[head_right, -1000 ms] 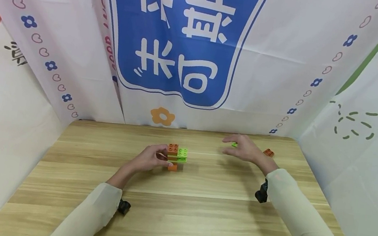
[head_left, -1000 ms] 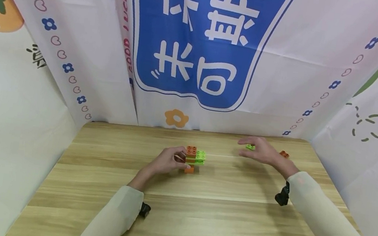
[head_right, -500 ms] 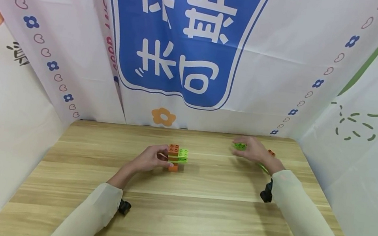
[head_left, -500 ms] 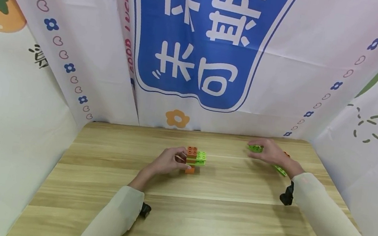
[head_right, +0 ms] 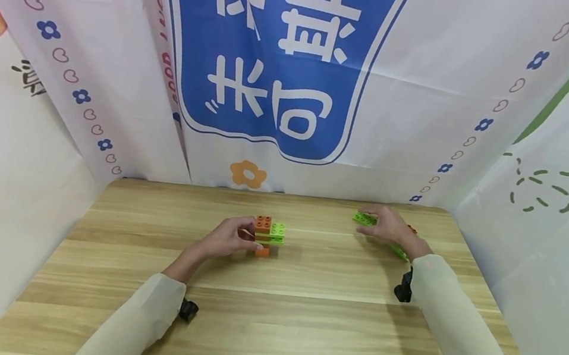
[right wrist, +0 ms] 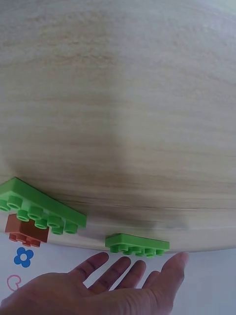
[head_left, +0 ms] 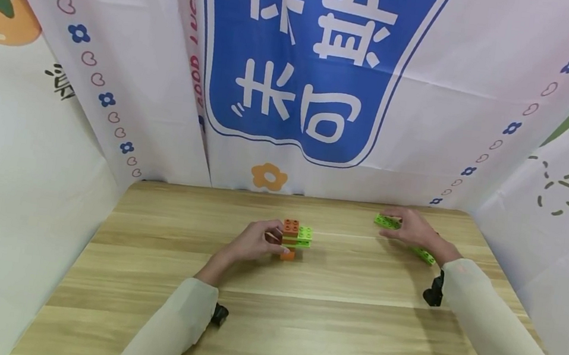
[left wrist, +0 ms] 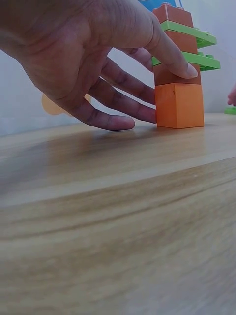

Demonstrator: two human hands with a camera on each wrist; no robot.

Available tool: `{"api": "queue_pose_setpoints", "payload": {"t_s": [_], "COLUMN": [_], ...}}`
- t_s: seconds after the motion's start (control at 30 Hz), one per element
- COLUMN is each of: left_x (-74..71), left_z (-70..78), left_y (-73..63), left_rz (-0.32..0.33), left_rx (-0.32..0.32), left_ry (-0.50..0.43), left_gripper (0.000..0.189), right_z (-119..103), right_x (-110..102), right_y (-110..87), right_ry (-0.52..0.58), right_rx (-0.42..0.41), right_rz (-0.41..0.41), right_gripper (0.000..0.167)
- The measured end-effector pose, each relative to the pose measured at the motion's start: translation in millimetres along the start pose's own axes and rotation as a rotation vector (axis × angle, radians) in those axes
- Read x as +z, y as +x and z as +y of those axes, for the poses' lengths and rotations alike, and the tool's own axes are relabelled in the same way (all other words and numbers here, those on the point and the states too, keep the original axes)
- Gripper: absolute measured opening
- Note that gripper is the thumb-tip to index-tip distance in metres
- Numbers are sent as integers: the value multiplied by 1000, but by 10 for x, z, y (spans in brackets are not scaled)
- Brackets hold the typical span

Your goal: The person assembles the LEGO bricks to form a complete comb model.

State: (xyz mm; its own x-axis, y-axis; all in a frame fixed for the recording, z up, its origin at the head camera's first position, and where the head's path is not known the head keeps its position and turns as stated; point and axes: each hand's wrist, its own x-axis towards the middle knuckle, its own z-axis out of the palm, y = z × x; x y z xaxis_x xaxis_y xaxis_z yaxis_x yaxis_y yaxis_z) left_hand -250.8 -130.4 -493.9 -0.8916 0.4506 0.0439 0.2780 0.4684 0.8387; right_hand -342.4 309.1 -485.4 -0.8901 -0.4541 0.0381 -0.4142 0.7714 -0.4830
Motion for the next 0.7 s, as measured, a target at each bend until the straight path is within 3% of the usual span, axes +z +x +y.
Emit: {"api": "queue_pose_setpoints", "payload": {"t_s": [0.7], "left_x": [-7], "left_z": [15], "left_y": [-3], "left_rz": [-1], "left_rx": [12], "left_ry": [-29], "left_gripper": [23], "right_z": [110], "right_x": [108], "right_y": [4], "right_ry": [-36], "right_rx": [-42], "right_rz": [57], "right_gripper": [59]}}
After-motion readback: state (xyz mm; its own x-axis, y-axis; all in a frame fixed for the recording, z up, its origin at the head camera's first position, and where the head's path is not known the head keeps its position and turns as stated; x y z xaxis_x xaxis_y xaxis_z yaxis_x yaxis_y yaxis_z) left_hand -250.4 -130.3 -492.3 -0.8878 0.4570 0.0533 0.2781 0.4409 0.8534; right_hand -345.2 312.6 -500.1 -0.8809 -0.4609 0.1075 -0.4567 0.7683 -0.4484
